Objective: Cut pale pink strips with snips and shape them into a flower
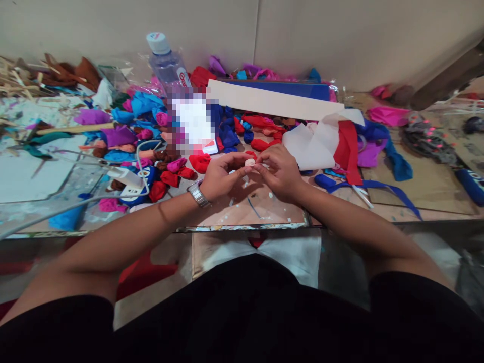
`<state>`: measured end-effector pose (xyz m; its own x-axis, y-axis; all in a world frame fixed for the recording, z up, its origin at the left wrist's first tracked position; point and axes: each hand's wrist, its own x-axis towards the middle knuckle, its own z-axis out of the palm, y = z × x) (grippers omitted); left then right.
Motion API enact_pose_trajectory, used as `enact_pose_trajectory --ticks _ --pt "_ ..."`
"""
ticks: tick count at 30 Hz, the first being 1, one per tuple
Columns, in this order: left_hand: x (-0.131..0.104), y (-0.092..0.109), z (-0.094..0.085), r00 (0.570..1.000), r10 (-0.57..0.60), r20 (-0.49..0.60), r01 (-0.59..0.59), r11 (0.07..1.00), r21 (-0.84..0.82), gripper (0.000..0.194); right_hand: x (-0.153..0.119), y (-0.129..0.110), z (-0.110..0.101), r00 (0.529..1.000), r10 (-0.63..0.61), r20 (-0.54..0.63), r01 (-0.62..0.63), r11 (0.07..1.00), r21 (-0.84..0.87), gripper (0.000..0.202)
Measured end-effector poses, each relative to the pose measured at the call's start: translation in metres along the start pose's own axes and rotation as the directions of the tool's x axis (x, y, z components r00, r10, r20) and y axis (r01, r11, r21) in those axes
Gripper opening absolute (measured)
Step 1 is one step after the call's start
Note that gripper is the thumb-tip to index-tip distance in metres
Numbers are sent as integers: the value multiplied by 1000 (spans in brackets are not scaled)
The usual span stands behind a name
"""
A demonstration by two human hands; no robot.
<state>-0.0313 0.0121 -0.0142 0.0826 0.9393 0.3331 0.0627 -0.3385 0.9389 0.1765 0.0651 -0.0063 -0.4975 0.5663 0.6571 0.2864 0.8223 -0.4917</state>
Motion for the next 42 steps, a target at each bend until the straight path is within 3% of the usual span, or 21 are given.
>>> enact_pose_trajectory --ticks 10,16,22,29,34,37,42 --pt "0 -3 2 999 -17 -49 17 1000 3 37 1 0 -1 1000 -12 -2 11 1000 -12 25" --pt "0 -5 -1 999 -38 -17 38 999 -14 39 1 0 0 1000 -13 -12 13 1000 -13 23" --pt "3 -5 -5 991 131 43 -136 978 158 34 0 1 0 1000 9 -9 -10 1000 -19 28" --pt "3 -6 -7 984 143 103 -160 972 175 37 0 2 1 1000 9 4 -9 1000 -13 29" --pt "1 -5 0 999 40 9 -40 999 23 48 1 2 0 1000 -23 -3 22 999 -44 27" --pt "0 -5 2 998 -15 -56 15 1000 -15 42 0 2 0 1000 -15 -8 15 999 -45 27" --pt "0 -4 2 999 -32 -3 32 997 -70 42 0 3 0 1000 -5 -23 4 999 -33 27"
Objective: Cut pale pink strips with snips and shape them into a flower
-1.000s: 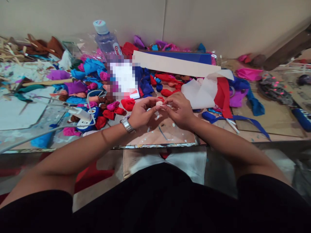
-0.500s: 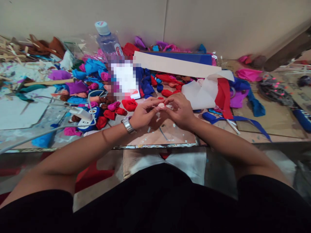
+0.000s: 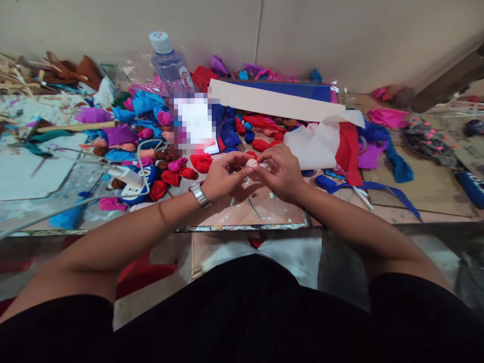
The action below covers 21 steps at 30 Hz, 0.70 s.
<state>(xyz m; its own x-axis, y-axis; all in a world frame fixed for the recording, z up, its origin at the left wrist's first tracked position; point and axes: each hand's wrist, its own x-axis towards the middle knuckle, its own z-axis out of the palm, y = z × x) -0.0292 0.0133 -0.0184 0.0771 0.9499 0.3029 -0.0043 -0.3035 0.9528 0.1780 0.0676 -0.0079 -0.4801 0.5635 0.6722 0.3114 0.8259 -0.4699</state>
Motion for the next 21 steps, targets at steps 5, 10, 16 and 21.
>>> enact_pose_trajectory --ticks 5,10,16,21 --pt "1 0 0 999 -37 -25 36 999 -34 40 1 0 -1 999 -36 -13 36 999 -3 23" --pt "3 -3 -2 996 -48 -71 44 997 -57 40 2 -3 -2 1000 -17 -8 17 999 -28 23" --pt "2 -1 -1 995 -82 -61 77 994 -80 40 3 -5 -3 999 -34 12 34 998 -58 22" --pt "0 4 -1 997 -74 -33 72 996 -57 40 3 -6 -4 999 -37 12 38 999 -22 21"
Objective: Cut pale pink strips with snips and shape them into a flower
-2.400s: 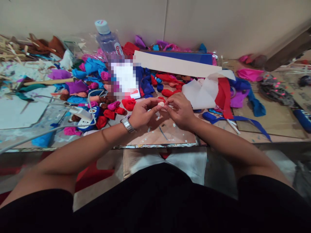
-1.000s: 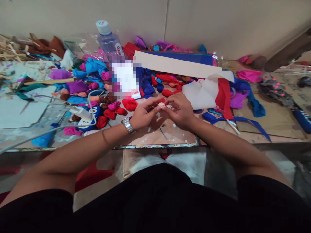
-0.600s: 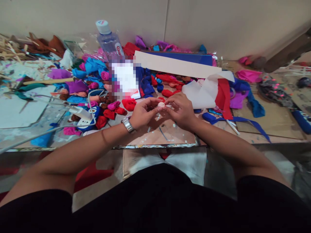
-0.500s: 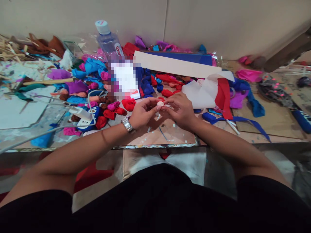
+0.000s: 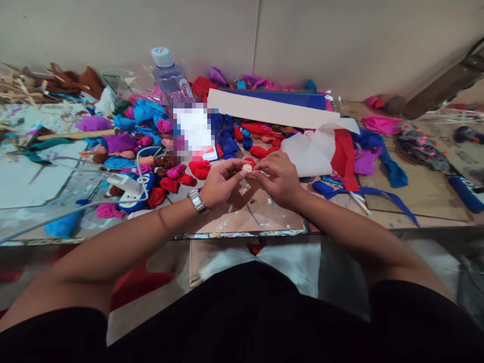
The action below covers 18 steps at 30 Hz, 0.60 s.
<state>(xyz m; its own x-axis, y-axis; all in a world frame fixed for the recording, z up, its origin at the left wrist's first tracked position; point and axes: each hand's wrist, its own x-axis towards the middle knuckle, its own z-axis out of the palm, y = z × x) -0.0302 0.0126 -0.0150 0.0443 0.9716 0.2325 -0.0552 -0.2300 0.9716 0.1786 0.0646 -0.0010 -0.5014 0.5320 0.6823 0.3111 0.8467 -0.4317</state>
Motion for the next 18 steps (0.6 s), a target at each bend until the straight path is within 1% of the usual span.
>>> enact_pose_trajectory --ticks 4,9,13,18 --pt "0 -1 -2 1000 -1 29 1 1000 14 41 -1 2 1 1000 21 -9 -21 999 26 21" --pt "0 -5 -3 997 61 38 -63 995 76 39 -2 3 3 999 33 -14 -33 999 27 24" --pt "1 -8 -3 998 46 48 -49 997 61 41 -2 2 3 999 43 -11 -43 999 7 27" --pt "1 -7 -3 997 76 29 -78 993 89 39 0 0 0 1000 24 17 -25 999 28 21"
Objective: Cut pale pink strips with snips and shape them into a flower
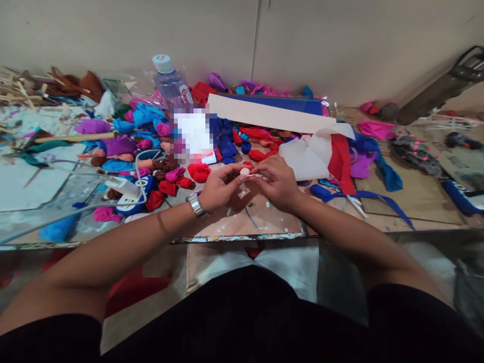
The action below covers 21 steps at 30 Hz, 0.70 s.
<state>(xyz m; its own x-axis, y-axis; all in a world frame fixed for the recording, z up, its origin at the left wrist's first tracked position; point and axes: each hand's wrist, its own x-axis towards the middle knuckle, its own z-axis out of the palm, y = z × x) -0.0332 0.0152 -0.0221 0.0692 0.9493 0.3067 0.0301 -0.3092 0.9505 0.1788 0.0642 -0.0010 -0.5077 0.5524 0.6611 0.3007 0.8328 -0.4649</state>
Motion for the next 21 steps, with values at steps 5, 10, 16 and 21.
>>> enact_pose_trajectory --ticks 5,10,16,21 --pt "-1 -1 0 1000 -28 5 28 999 -25 43 1 -3 -2 999 -36 6 36 999 -4 14" --pt "0 -1 -1 997 -79 -16 79 996 -29 47 0 -4 -2 1000 -5 15 5 1000 -8 15" --pt "0 -1 -1 996 -89 -7 89 995 -35 46 0 -4 -3 1000 -27 -13 26 999 -35 11" --pt "-2 0 -2 998 -43 45 41 998 37 42 1 -5 -2 1000 -22 -10 22 1000 -18 12"
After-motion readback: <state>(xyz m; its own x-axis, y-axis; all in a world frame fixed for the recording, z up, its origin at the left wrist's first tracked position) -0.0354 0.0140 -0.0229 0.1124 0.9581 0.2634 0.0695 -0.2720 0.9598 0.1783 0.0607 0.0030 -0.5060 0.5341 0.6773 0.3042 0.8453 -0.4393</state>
